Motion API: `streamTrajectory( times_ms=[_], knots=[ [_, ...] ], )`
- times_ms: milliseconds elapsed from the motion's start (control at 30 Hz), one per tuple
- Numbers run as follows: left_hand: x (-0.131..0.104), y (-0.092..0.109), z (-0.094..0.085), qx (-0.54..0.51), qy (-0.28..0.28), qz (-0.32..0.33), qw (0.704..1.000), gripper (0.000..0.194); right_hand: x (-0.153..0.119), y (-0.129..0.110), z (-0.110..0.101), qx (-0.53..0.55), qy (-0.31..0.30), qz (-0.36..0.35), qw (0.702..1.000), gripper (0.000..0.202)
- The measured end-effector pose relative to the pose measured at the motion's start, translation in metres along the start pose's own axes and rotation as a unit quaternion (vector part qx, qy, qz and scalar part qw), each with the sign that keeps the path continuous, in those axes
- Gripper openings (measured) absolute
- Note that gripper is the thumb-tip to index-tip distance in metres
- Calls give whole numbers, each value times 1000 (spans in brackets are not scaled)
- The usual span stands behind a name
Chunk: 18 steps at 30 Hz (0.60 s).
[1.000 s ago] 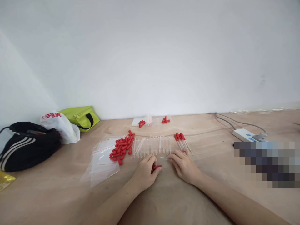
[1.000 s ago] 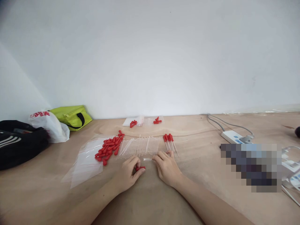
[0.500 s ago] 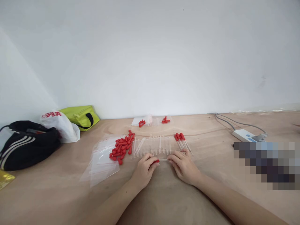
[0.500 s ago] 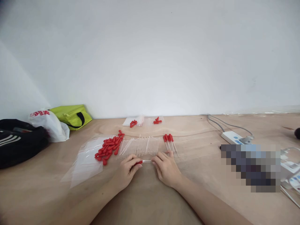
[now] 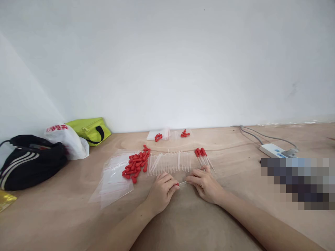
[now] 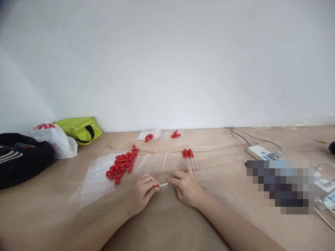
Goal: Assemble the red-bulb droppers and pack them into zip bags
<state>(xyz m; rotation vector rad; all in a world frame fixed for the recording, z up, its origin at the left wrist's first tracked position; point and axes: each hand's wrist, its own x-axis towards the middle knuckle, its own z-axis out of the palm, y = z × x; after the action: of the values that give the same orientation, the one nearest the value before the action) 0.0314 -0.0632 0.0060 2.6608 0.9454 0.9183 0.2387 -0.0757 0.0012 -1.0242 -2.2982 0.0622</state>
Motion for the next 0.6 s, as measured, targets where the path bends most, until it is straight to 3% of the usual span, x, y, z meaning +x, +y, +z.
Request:
streamTrajectory(
  times_ms=[300, 600],
  knots=[
    [-2, -1, 1, -3, 27, 27, 999, 27, 0, -7, -2, -15, -25, 0, 1000, 25],
    [-2, 2, 0, 5, 12, 53, 998, 25, 0, -19, -4, -6, -46, 20, 999, 26]
  ],
)
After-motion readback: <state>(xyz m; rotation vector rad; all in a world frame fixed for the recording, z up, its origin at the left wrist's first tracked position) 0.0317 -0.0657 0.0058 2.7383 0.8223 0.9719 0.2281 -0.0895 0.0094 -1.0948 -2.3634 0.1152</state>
